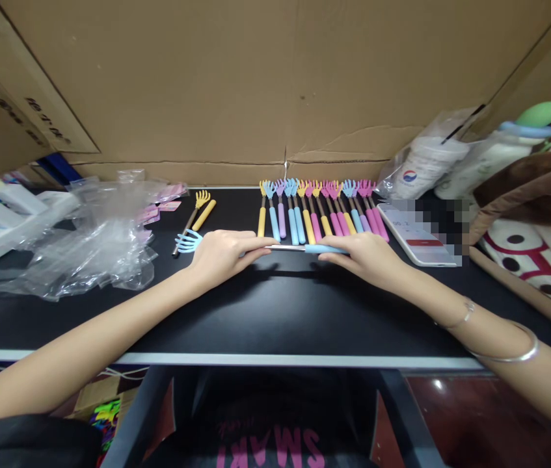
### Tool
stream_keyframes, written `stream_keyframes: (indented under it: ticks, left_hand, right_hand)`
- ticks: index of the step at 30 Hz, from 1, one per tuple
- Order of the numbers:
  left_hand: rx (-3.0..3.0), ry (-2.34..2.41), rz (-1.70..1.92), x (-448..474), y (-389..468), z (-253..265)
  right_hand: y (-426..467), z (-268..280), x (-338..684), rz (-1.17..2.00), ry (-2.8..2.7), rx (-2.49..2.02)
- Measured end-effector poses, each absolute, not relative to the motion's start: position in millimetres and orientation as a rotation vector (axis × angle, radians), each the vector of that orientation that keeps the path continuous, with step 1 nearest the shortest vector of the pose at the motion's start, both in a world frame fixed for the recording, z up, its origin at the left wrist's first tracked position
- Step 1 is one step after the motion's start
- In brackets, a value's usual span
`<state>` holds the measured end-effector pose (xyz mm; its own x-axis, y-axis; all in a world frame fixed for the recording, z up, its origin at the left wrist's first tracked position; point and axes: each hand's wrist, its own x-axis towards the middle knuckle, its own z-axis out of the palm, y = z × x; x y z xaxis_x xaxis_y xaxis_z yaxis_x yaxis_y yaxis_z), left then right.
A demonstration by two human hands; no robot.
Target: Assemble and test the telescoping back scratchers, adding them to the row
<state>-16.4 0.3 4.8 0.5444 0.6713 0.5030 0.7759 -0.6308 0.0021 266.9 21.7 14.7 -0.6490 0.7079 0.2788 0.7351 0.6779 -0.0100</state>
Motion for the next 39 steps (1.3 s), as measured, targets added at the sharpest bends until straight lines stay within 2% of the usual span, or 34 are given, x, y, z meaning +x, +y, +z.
stream_keyframes:
  ticks: [4,11,20,24,30,33,37,39]
  left_hand:
    - [-2.528,-1.163,-0.705,-16,0,6]
    - [-2.646,-1.223,-0.651,-16,0,6]
    - [-2.900,-1.459,-0.643,-14,1,6]
    - [-2.936,-1.476,-0.692,-11,2,5]
    - [-2.968,-1.526,-0.793,-9,3,5]
    - [-2.927,-1.547,-0.816,-9,3,7]
    - [-2.887,-1.567,-0.792,-10,1,9]
    - [-2.875,-1.565,-0.775,-10,1,9]
  right_hand:
    - [21,15,266,-0.136,-2.651,-1.132]
    - [13,19,264,-0.512,-2.620,-1.152]
    - [9,23,263,-0.634,-2.577,-1.088]
    - [9,24,262,-0.488,-2.582,-1.110]
    - [16,49,270,0.044,-2.425,-1.087]
    - [31,65,293,0.083,-2.218,-1.228]
    - [60,70,332,-0.205,-2.097,-1.807]
    - [72,67,347,-0.251,-2.120,-1.983]
